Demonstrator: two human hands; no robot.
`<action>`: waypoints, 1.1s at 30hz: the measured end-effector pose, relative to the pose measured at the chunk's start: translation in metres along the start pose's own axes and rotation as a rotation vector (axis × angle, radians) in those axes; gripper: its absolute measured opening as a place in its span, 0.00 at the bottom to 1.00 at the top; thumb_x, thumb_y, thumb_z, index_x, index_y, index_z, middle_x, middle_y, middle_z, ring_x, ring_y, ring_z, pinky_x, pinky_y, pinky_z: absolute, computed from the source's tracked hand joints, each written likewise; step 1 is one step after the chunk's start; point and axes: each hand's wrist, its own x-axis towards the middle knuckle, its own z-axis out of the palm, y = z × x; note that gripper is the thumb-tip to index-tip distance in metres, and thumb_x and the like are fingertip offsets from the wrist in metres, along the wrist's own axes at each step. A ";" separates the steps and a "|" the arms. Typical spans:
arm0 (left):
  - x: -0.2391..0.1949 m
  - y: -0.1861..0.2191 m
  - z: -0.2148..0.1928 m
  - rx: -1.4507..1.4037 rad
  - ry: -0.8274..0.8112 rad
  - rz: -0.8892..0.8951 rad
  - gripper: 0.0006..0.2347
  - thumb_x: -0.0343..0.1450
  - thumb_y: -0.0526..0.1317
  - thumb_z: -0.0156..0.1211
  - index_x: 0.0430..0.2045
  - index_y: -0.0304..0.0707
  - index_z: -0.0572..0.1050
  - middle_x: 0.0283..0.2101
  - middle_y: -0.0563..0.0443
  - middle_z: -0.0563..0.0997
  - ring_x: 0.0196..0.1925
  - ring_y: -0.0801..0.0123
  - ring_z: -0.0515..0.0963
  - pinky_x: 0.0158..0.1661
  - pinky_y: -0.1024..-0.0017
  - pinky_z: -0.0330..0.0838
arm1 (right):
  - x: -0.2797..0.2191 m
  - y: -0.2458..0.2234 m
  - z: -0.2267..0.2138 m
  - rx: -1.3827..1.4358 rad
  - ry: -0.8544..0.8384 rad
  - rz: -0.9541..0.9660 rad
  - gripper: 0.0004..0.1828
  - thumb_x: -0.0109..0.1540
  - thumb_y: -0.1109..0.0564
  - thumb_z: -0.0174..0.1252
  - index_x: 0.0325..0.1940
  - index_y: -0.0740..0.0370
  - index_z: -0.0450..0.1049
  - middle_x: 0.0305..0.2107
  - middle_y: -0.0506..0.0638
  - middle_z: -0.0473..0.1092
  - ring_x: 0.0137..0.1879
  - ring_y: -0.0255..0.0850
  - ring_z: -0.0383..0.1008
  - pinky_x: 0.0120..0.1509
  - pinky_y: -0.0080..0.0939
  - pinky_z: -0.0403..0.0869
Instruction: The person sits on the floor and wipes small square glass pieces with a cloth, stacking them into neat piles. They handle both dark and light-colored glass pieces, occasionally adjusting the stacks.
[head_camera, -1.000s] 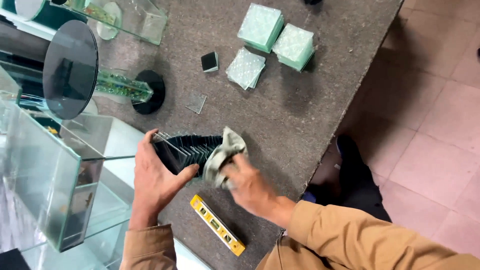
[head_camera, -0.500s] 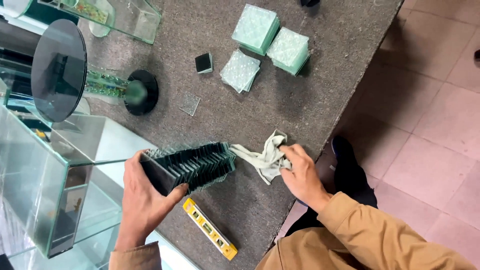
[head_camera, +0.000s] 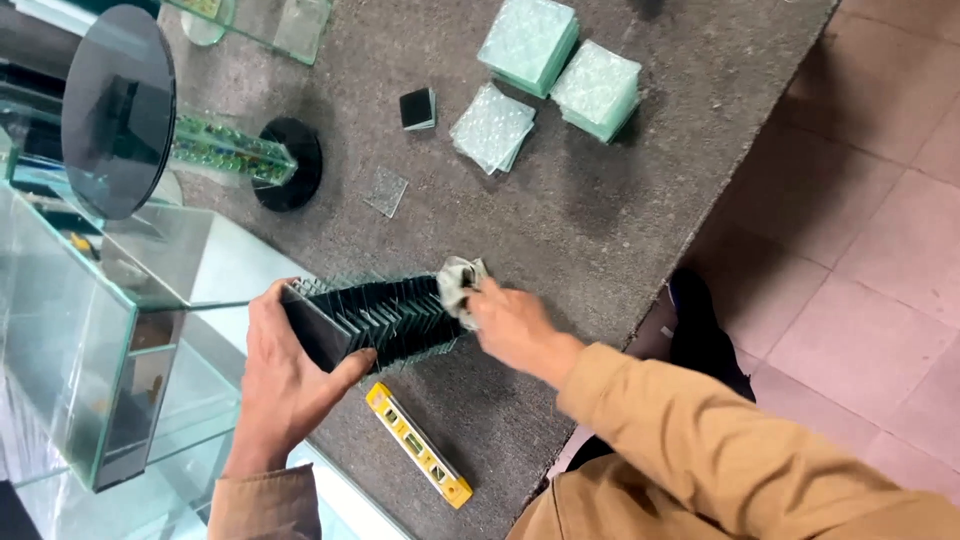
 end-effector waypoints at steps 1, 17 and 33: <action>0.001 0.002 -0.002 -0.020 -0.017 -0.011 0.46 0.55 0.55 0.76 0.69 0.38 0.62 0.60 0.40 0.67 0.63 0.47 0.72 0.63 0.49 0.68 | 0.000 0.008 -0.005 -0.197 -0.128 0.030 0.18 0.68 0.70 0.56 0.60 0.62 0.77 0.47 0.59 0.70 0.37 0.46 0.78 0.36 0.45 0.84; 0.008 0.015 0.004 -0.012 0.098 0.095 0.55 0.55 0.58 0.73 0.80 0.34 0.55 0.72 0.32 0.69 0.71 0.40 0.69 0.64 0.41 0.68 | -0.010 -0.010 -0.007 0.105 0.247 -0.217 0.16 0.63 0.66 0.60 0.55 0.60 0.75 0.47 0.57 0.75 0.40 0.62 0.82 0.41 0.65 0.81; -0.001 0.028 -0.005 -0.115 0.039 -0.154 0.57 0.50 0.56 0.78 0.82 0.63 0.58 0.76 0.57 0.68 0.77 0.56 0.70 0.66 0.41 0.76 | -0.043 -0.087 -0.058 0.213 0.306 -0.311 0.20 0.62 0.65 0.57 0.59 0.65 0.79 0.38 0.65 0.76 0.43 0.66 0.83 0.46 0.60 0.82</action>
